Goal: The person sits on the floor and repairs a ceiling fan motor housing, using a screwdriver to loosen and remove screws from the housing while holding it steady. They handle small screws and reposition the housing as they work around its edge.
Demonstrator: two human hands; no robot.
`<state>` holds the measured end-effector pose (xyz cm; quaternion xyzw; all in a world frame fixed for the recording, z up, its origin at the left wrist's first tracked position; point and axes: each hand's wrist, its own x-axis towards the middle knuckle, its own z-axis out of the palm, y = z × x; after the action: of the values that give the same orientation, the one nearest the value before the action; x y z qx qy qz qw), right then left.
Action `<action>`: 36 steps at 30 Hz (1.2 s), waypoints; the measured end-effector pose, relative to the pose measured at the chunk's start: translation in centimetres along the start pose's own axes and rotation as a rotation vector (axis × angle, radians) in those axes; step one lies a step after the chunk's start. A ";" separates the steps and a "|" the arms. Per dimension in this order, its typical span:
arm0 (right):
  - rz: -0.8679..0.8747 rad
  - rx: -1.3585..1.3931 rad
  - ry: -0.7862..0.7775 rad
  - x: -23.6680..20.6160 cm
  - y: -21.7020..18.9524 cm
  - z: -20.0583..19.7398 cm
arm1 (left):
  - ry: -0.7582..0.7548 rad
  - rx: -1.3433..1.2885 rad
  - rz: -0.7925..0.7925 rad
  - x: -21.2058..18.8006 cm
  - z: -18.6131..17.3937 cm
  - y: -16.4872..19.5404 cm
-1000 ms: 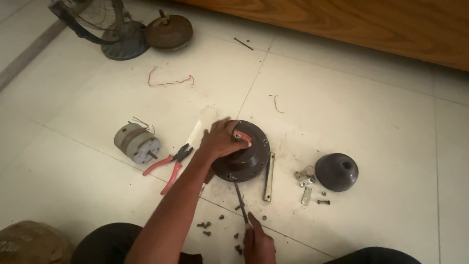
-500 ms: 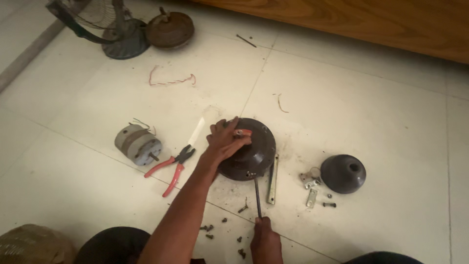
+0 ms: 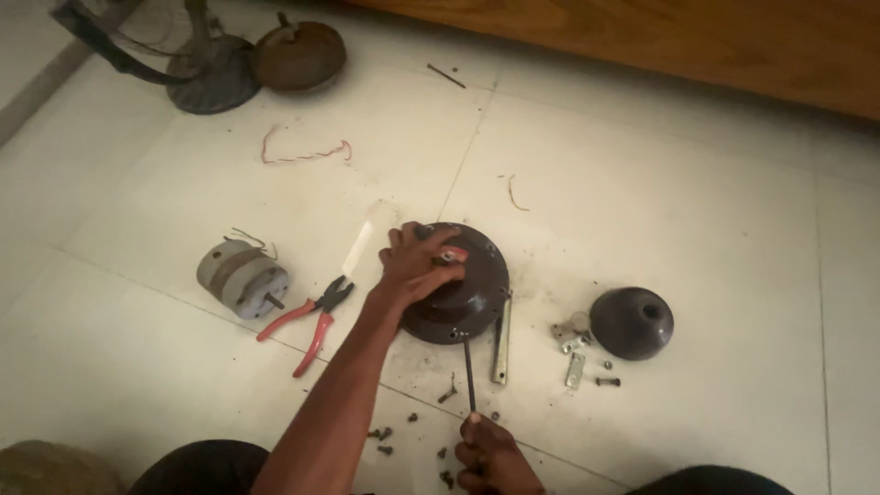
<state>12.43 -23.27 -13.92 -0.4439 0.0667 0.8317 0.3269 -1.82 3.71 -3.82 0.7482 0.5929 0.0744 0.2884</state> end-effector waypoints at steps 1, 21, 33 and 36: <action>0.017 0.069 -0.081 -0.6 0.0 0.4 | 0.010 -0.009 -0.015 0.0 -0.1 0.1; -0.483 -1.458 0.856 2.4 1.2 2.8 | 0.039 -0.068 -0.053 -0.7 -0.3 0.5; 0.173 0.421 -0.297 -6.5 -8.5 3.7 | 0.125 -0.043 0.003 -0.3 1.6 0.1; 0.129 0.611 -0.270 -7.1 -9.3 5.0 | 0.171 -0.106 0.018 -0.6 2.1 -0.3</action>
<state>17.39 -17.45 -3.74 -0.2063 0.2970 0.8433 0.3975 -1.30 2.43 -5.53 0.7279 0.6040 0.1720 0.2754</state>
